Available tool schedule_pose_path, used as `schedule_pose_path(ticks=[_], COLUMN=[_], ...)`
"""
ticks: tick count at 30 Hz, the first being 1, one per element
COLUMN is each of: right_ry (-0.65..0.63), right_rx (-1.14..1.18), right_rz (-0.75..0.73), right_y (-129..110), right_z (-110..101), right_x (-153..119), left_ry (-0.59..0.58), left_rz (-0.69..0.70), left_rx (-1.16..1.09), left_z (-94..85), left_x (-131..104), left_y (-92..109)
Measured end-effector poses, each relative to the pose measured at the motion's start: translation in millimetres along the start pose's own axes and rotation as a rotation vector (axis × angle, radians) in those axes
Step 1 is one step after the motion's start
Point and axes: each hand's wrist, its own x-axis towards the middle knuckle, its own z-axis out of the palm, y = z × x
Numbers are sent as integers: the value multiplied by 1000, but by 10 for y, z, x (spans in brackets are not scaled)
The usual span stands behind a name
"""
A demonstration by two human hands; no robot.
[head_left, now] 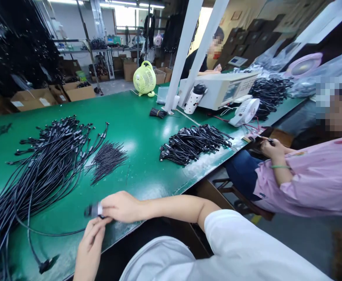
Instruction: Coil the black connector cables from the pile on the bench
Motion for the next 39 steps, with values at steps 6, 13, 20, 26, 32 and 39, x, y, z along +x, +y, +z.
schedule_pose_path(ticks=[6,13,20,26,32,39], right_ry=[-226,58,91,115,72,370], right_rx=[-52,-381,-99,61,-417,-719], right_rz=[-44,-128,-17,71,119,527], right_y=[-40,-83,-72,194,54,701], right_z=[28,-39,119,292,356,-705], right_x=[-45,-41,-146,-109,-235,-788], left_ry=[47,182,-27,-137,-268,15], left_rz=[-5,21,-25,-45,26,169], left_rx=[-244,-170,-440,-519,-300,807], left_z=[-19,170,348,418,389,-331], left_x=[-135,-249,-189,-152,-99,-9], left_y=[147,86,155,108,97,-29])
